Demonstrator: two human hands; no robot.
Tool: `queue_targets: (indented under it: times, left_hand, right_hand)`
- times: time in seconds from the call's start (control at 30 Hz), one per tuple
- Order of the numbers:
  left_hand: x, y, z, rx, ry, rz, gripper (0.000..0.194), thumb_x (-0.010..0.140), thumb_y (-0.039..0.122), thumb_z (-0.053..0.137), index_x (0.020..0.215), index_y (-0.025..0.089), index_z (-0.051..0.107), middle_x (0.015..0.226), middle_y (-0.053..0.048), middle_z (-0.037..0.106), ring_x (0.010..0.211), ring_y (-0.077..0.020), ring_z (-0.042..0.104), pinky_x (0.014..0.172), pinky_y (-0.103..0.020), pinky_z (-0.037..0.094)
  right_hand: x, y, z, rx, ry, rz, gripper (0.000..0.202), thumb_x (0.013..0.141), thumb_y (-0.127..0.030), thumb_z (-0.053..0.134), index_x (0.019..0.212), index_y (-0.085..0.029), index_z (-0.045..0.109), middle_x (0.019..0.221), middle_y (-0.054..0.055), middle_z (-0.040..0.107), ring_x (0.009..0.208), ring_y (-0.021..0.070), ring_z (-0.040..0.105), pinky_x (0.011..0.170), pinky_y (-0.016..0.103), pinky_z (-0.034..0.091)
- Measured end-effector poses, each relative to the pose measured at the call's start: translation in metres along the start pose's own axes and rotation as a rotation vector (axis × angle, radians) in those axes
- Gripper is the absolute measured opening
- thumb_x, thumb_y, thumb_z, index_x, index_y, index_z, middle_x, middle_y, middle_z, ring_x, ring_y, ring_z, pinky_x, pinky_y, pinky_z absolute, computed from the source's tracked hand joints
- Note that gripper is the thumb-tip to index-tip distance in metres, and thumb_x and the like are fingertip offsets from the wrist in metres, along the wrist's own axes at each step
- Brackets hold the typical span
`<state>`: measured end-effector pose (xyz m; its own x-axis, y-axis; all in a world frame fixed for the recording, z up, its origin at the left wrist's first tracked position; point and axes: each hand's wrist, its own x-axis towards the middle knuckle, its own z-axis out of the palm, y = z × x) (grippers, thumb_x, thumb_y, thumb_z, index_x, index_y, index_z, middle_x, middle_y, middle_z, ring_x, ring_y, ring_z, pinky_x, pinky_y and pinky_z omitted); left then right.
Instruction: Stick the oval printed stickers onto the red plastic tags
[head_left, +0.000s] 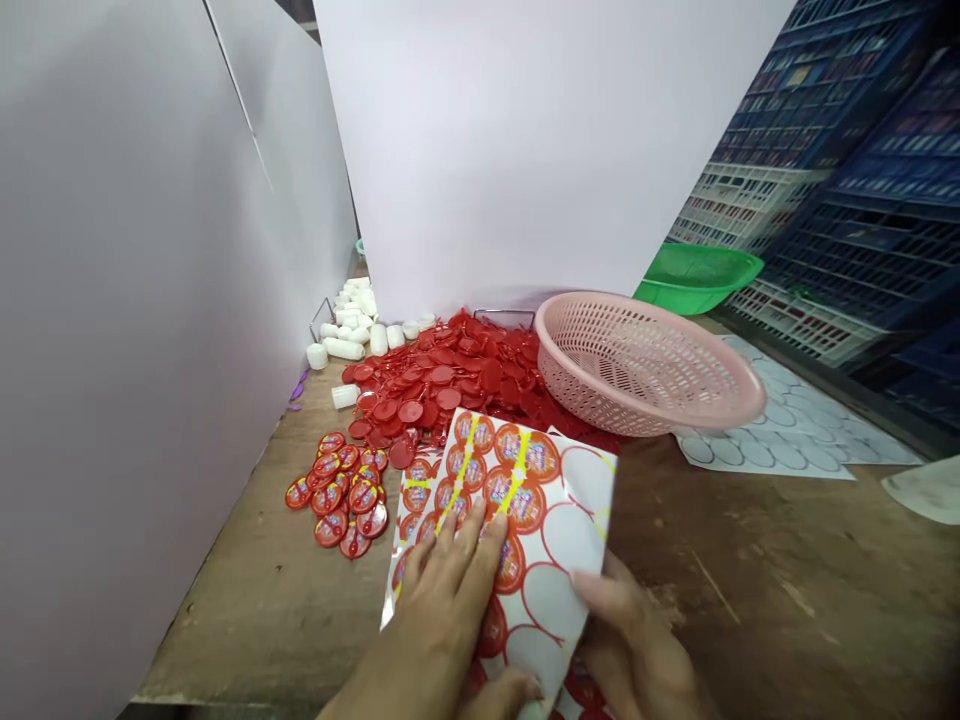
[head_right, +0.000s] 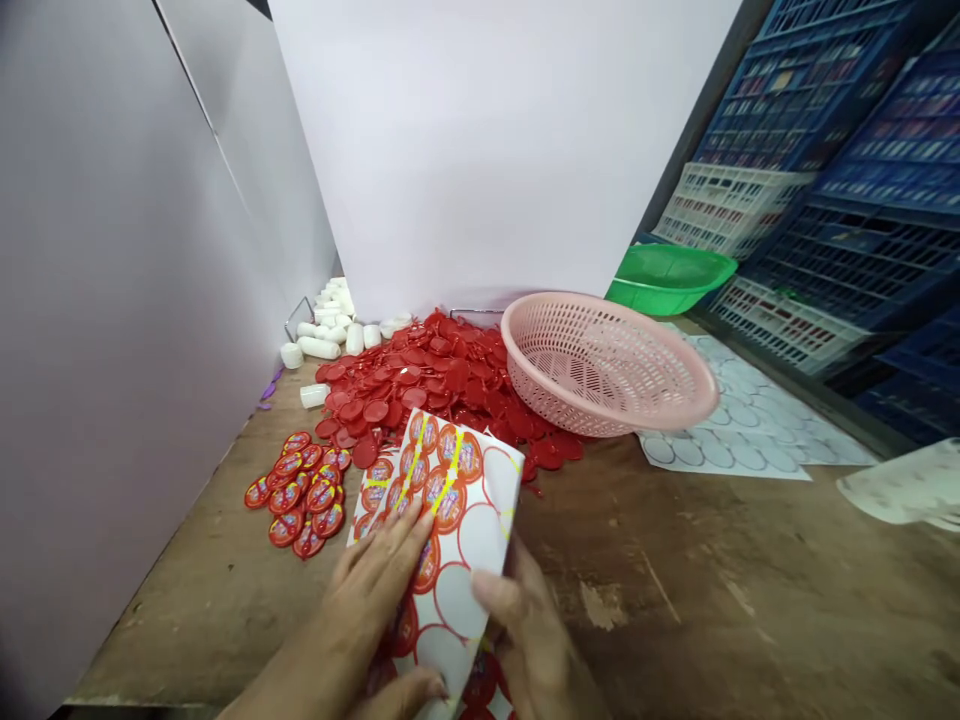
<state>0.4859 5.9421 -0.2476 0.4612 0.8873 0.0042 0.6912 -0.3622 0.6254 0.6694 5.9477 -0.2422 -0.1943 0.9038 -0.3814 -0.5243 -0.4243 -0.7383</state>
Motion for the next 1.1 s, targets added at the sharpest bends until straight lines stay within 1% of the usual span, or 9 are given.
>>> queue_targets:
  times: [0.1,0.23,0.33,0.47,0.53,0.63,0.73,0.83,1.1]
  left_hand:
    - [0.001,0.001,0.007,0.064,-0.033,0.010,0.093,0.075,0.032,0.069,0.149,0.043,0.013,0.159,-0.005,0.018,0.143,-0.0453,0.014,0.106,-0.072,0.019]
    - [0.001,0.011,0.006,0.022,0.211,-0.020,0.087,0.075,0.037,0.068,0.149,0.039,0.022,0.159,-0.006,0.020,0.143,-0.0440,0.016,0.109,-0.066,0.020]
    - [0.003,0.017,-0.008,-0.091,0.340,-0.051,0.091,0.070,0.042,0.073,0.149,0.034,0.027,0.151,-0.009,0.040,0.139,-0.0409,0.031,0.109,-0.057,0.030]
    - [0.007,0.014,-0.031,-0.239,0.114,-0.146,0.053,0.068,0.036,0.076,0.119,0.031,0.061,0.107,-0.002,0.071,0.093,-0.0247,0.065,0.079,-0.031,0.049]
    - [0.007,0.012,-0.040,-0.223,0.016,-0.206,0.017,0.074,0.032,0.070,0.090,0.026,0.067,0.083,0.001,0.071,0.071,-0.0174,0.061,0.061,-0.024,0.043]
    - [0.006,0.015,-0.049,-0.181,-0.057,-0.164,0.005,0.076,0.027,0.066,0.080,0.024,0.066,0.077,0.001,0.067,0.066,-0.0155,0.055,0.055,-0.023,0.035]
    - [0.009,0.018,-0.053,-0.213,-0.146,-0.114,0.012,0.075,0.026,0.067,0.086,0.026,0.065,0.080,0.003,0.065,0.069,-0.0149,0.054,0.056,-0.023,0.034]
    - [0.017,0.010,-0.054,-0.128,-0.066,-0.229,0.017,0.070,0.027,0.072,0.079,0.022,0.059,0.075,0.004,0.059,0.067,-0.0137,0.049,0.055,-0.023,0.030]
    - [0.033,-0.046,-0.042,-0.272,-0.322,-0.283,0.027,0.077,0.032,0.061,0.061,0.018,0.044,0.060,0.007,0.034,0.059,-0.0104,0.033,0.051,-0.024,0.021]
  right_hand:
    - [0.011,-0.007,-0.009,-0.049,0.037,0.115,0.064,0.078,-0.060,0.058,0.127,-0.020,0.058,0.098,0.013,0.073,0.090,0.0338,0.068,0.075,0.046,0.055]
    - [0.012,0.001,-0.009,-0.120,-0.051,0.145,0.059,0.083,-0.065,0.047,0.116,-0.020,0.066,0.087,0.012,0.074,0.090,0.0321,0.068,0.074,0.045,0.055]
    - [0.001,0.017,-0.005,-0.164,-0.183,0.036,0.053,0.082,-0.064,0.050,0.104,-0.021,0.071,0.081,0.011,0.073,0.091,0.0313,0.068,0.076,0.044,0.054]
    - [-0.007,0.020,-0.008,-0.210,-0.127,-0.083,0.043,0.082,-0.059,0.054,0.098,-0.023,0.069,0.085,0.012,0.072,0.091,0.0320,0.067,0.075,0.045,0.054]
    - [-0.007,0.007,-0.012,-0.319,0.020,-0.297,0.039,0.082,-0.052,0.060,0.110,-0.025,0.064,0.099,0.012,0.070,0.095,0.0307,0.065,0.076,0.043,0.054]
    - [-0.005,-0.019,-0.018,-0.593,0.126,-0.592,0.063,0.068,-0.041,0.078,0.126,-0.030,0.055,0.121,0.011,0.063,0.105,0.0304,0.061,0.084,0.040,0.052]
    - [0.000,-0.033,-0.020,-0.773,-0.029,-0.405,0.046,0.064,-0.037,0.081,0.107,-0.028,0.069,0.098,0.008,0.071,0.085,0.0279,0.066,0.072,0.036,0.055]
    - [0.011,-0.030,-0.025,-0.636,-0.024,-0.203,0.033,0.070,-0.045,0.075,0.094,-0.022,0.072,0.076,0.005,0.072,0.068,0.0244,0.066,0.060,0.033,0.053]
    - [0.047,-0.004,-0.053,-0.492,-0.009,-0.113,0.049,0.069,-0.047,0.076,0.107,-0.020,0.064,0.087,0.005,0.072,0.074,0.0203,0.065,0.064,0.029,0.051]
